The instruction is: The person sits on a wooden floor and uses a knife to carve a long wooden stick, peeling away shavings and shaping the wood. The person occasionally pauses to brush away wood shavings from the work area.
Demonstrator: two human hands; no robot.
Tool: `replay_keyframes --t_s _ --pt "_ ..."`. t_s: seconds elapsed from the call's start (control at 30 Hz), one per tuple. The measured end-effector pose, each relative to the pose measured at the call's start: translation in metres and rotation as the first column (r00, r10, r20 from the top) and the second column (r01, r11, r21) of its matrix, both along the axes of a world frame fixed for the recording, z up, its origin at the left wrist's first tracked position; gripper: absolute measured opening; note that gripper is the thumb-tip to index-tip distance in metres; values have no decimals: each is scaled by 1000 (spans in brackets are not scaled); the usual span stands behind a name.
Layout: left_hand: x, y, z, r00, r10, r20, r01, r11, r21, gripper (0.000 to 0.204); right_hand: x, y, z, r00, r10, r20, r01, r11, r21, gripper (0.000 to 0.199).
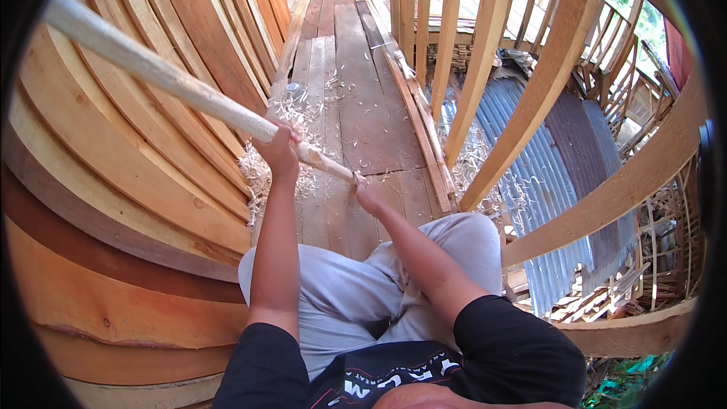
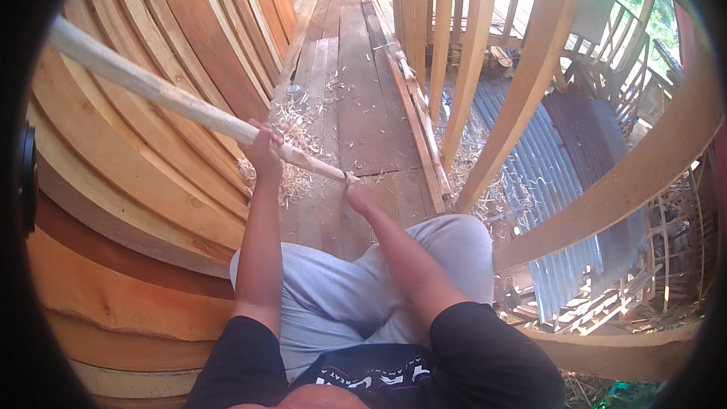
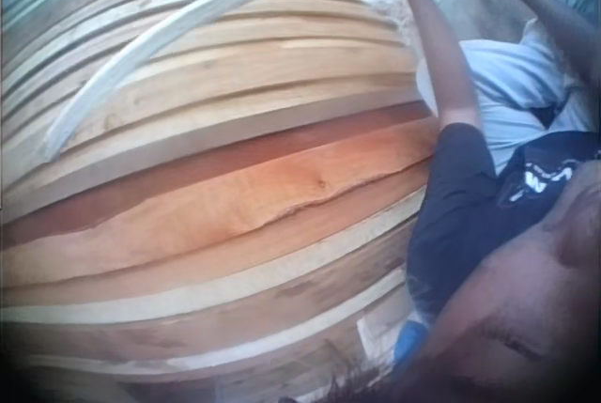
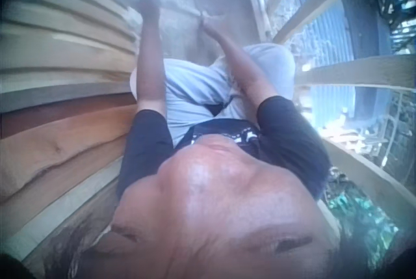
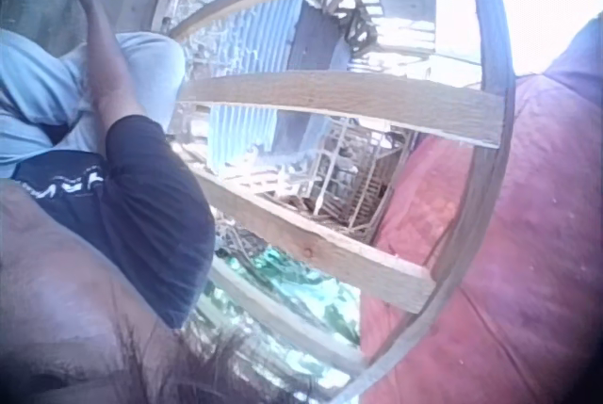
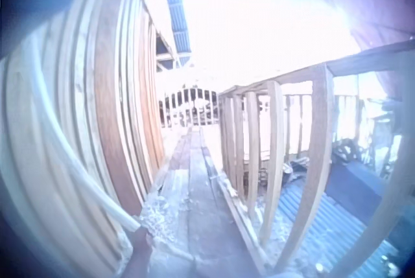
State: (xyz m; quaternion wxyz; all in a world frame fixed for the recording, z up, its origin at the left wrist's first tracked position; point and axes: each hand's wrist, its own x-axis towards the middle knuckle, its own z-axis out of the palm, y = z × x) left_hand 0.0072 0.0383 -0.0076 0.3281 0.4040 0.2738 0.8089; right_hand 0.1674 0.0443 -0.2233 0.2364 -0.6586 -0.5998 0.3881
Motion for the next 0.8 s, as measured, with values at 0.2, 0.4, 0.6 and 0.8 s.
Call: replay_keyframes --t_s 0.2,0.4,0.6,0.8 --pt "-42 -8 -18 994 23 109 -30 998 59 15 -12 13 -19 978 105 180 -128 984 120 54" --pt "-43 -14 -22 994 30 106 -32 999 23 11 -19 9 30 982 111 -152 -136 977 -167 56" --pt "-44 -12 -18 997 27 73 -25 999 -26 11 -2 -1 5 935 -33 -354 -47 975 -217 41" --pt "-42 -6 -19 996 -17 84 15 1000 19 10 -10 -5 3 999 -44 -31 42 997 -65 50"
